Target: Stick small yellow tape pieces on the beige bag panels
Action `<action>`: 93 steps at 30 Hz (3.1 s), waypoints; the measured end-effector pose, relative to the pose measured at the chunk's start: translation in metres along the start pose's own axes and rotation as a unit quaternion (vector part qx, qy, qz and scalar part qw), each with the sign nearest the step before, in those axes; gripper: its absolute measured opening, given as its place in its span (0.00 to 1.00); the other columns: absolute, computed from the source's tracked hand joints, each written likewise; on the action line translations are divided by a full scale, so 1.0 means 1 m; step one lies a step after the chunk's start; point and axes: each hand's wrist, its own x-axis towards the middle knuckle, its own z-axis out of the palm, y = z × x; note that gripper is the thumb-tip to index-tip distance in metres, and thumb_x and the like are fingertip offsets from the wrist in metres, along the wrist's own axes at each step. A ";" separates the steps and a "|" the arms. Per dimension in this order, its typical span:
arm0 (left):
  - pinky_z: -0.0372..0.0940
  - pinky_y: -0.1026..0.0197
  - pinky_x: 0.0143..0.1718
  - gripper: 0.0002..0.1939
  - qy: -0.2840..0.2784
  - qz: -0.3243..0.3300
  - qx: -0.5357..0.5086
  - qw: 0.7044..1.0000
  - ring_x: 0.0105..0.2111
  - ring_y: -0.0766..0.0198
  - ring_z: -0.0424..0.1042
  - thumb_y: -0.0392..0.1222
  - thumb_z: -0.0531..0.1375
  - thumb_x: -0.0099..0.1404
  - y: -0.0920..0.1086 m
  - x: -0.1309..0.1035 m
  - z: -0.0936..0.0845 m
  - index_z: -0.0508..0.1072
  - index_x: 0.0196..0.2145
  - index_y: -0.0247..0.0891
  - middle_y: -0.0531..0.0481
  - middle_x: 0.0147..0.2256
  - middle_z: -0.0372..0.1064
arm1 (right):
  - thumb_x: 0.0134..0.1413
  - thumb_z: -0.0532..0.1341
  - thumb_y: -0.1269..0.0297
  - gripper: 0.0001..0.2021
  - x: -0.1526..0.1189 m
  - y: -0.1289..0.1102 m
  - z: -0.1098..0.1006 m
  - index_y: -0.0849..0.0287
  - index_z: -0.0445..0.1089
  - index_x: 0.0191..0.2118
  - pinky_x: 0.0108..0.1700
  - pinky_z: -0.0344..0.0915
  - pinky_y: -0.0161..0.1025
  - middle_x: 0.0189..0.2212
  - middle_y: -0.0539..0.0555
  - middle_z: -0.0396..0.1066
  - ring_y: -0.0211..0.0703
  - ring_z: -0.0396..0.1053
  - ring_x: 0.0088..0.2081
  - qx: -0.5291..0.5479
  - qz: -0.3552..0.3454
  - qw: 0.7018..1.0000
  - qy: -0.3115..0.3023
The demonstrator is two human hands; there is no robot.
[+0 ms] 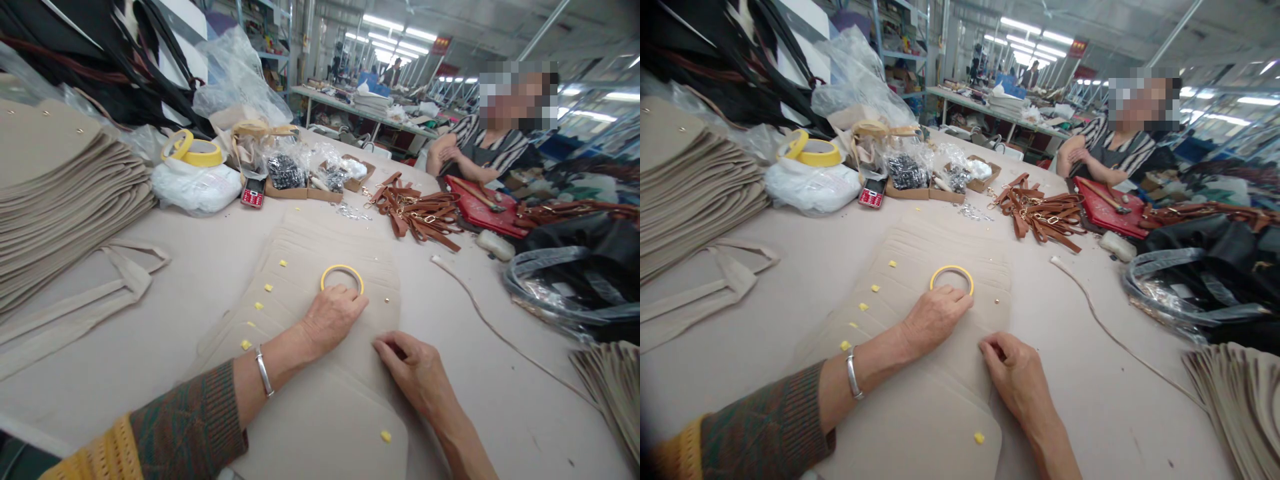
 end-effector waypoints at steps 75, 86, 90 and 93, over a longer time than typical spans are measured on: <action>0.60 0.54 0.37 0.04 -0.018 0.027 -0.023 0.999 0.35 0.56 0.63 0.33 0.53 0.67 0.023 -0.025 0.005 0.66 0.37 0.38 0.48 0.34 0.65 | 0.56 0.57 0.50 0.15 -0.016 0.012 0.004 0.55 0.74 0.32 0.33 0.65 0.38 0.27 0.53 0.76 0.45 0.73 0.29 0.044 0.099 0.993 0.056; 0.61 0.55 0.40 0.05 -0.005 0.051 -0.042 0.998 0.35 0.57 0.63 0.33 0.51 0.67 0.021 -0.025 0.001 0.66 0.36 0.37 0.47 0.34 0.65 | 0.58 0.56 0.57 0.11 -0.001 0.004 0.016 0.56 0.74 0.35 0.34 0.62 0.37 0.29 0.52 0.76 0.43 0.72 0.30 -0.065 0.038 0.993 0.094; 0.63 0.59 0.37 0.08 0.034 0.046 -0.089 0.994 0.34 0.60 0.66 0.36 0.49 0.70 0.016 -0.026 -0.005 0.67 0.36 0.37 0.49 0.32 0.66 | 0.58 0.56 0.60 0.11 -0.004 0.001 0.003 0.55 0.74 0.33 0.33 0.63 0.36 0.28 0.51 0.76 0.42 0.71 0.29 -0.029 0.013 0.999 0.005; 0.66 0.63 0.37 0.09 0.075 0.060 -0.167 0.981 0.35 0.64 0.70 0.37 0.48 0.71 0.014 -0.029 -0.009 0.67 0.42 0.37 0.49 0.34 0.69 | 0.58 0.55 0.59 0.12 -0.009 -0.001 -0.007 0.55 0.76 0.33 0.33 0.64 0.37 0.29 0.51 0.77 0.44 0.72 0.30 0.034 0.007 0.997 -0.068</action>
